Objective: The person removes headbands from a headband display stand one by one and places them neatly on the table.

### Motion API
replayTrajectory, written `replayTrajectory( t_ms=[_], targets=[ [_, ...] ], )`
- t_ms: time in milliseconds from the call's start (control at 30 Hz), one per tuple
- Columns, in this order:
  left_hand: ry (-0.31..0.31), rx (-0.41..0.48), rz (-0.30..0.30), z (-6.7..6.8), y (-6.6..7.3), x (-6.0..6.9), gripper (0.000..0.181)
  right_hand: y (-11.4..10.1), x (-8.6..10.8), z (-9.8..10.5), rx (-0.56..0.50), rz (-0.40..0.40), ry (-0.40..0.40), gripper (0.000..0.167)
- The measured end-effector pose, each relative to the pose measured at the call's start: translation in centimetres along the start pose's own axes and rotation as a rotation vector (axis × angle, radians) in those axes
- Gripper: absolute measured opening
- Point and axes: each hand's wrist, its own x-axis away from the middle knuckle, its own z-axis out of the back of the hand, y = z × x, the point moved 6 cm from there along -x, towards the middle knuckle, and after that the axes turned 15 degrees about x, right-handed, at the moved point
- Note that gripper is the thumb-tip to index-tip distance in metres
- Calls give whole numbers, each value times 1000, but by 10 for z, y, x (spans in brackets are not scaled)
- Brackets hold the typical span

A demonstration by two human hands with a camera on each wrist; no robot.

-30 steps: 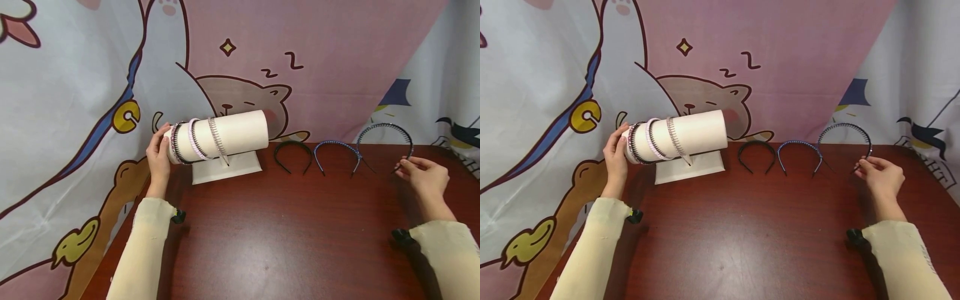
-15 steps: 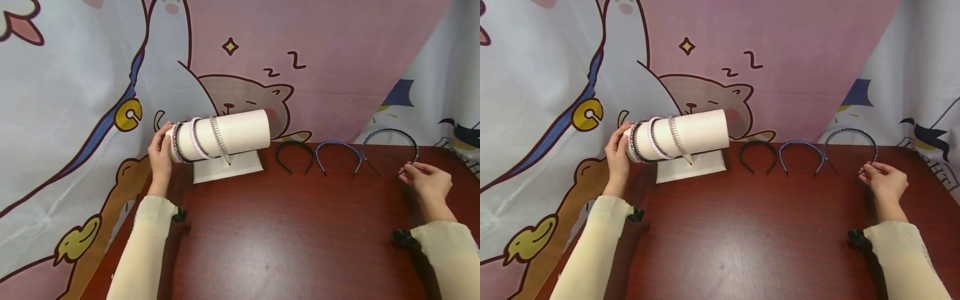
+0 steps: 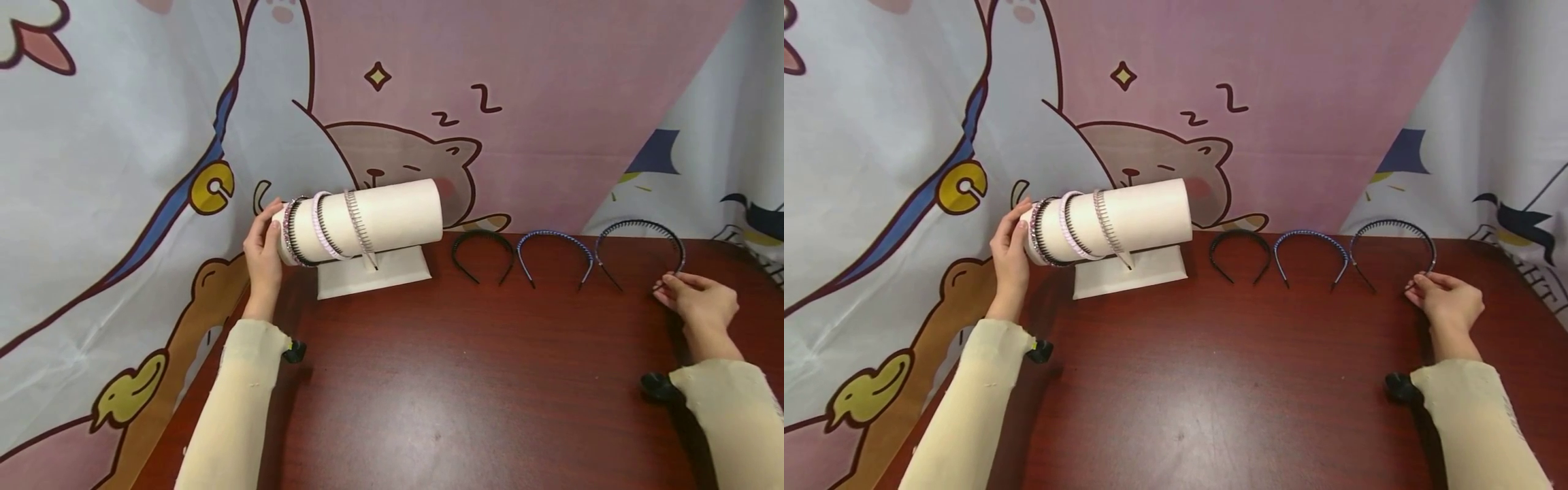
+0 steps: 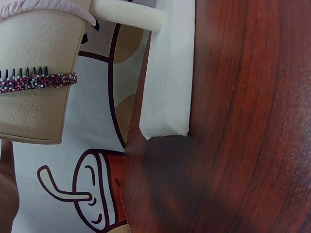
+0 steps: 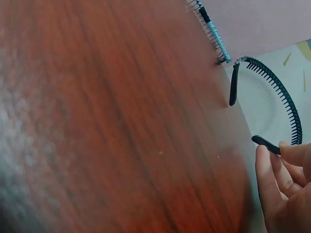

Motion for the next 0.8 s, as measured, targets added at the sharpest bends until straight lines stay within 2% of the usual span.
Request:
replayTrajectory(
  t_ms=[500,800],
  targets=[
    [0,5,-1,-2,0,0,34,1,-9,1,2,-6,-31,28],
    [4,9,2,-2,0,0,34,-2,-10,1,101,-36,-52,34]
  ],
)
